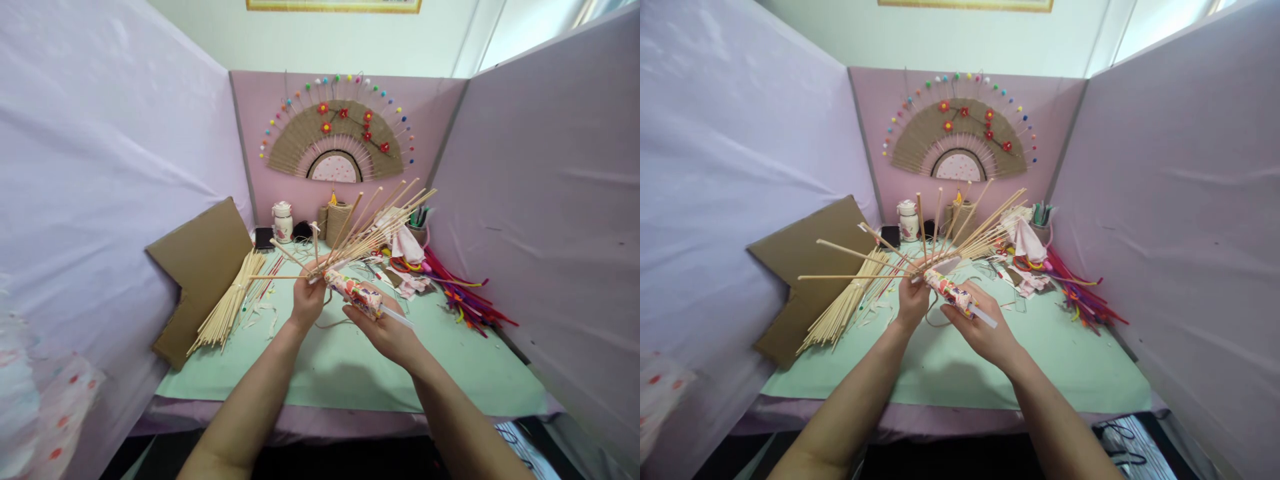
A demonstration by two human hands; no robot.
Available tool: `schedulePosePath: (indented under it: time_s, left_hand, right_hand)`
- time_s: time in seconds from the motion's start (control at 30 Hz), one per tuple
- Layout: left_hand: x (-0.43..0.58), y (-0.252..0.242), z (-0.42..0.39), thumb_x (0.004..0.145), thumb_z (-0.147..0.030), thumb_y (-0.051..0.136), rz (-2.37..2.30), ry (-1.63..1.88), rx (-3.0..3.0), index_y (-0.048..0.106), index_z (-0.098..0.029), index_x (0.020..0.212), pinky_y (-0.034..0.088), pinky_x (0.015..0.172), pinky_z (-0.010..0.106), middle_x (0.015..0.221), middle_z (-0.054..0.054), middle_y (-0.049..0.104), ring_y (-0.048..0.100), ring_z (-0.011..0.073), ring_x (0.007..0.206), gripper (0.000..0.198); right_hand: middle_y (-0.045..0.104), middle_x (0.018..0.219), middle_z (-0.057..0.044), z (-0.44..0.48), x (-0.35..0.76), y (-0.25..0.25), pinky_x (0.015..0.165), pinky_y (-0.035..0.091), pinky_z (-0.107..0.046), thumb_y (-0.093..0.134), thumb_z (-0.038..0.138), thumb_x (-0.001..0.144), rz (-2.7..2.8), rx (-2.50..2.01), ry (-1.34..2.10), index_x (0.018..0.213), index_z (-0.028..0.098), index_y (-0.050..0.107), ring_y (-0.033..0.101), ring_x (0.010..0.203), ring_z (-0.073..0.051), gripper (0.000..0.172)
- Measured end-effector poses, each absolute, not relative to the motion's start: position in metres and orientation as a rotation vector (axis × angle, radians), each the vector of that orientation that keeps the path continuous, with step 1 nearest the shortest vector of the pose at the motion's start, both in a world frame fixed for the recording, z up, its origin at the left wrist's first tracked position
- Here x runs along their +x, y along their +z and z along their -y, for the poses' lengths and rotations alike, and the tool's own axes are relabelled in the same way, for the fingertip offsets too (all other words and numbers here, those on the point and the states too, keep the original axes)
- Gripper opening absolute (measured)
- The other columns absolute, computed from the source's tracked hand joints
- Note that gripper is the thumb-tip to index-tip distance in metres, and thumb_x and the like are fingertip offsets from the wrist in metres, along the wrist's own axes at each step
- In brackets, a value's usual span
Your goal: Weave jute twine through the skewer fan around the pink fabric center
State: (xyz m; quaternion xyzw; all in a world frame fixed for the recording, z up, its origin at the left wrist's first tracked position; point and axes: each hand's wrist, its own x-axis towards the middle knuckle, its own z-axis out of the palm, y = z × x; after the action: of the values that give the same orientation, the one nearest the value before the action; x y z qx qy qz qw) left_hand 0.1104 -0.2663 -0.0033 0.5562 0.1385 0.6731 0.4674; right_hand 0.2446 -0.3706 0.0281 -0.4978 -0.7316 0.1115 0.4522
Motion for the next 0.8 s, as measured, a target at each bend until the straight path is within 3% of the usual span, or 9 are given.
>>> schedulePosePath:
  time_s: [0.53, 0.8]
  left_hand:
    - [0.1095, -0.0074, 0.264, 0.079, -0.029, 0.071, -0.311, 1.641, 1.377, 0.068, -0.021, 0.112, 0.046, 0.104, 0.042, 0.118, 0.01, 0.07, 0.064, 0.0264, 0.113, 0.034]
    - [0.1119, -0.0077, 0.2574, 0.075, -0.037, 0.075, -0.384, 1.726, 1.202, 0.067, -0.021, 0.107, 0.047, 0.102, 0.041, 0.112, 0.009, 0.071, 0.066, 0.0245, 0.109, 0.037]
  right_hand:
    - [0.065, 0.099, -0.006, 0.3695, 0.2429, 0.0263, 0.08, 0.047, -0.031, 0.055, 0.04, 0.092, 1.783, -1.232, 0.298, 0.094, 0.022, 0.064, 0.06, 0.095, -0.022, 0.02]
    - [0.062, 0.086, -0.004, 0.3734, 0.2434, 0.0239, 0.074, 0.048, -0.032, 0.053, 0.044, 0.091, 1.71, -1.238, 0.283, 0.093, 0.023, 0.062, 0.057, 0.078, -0.019, 0.022]
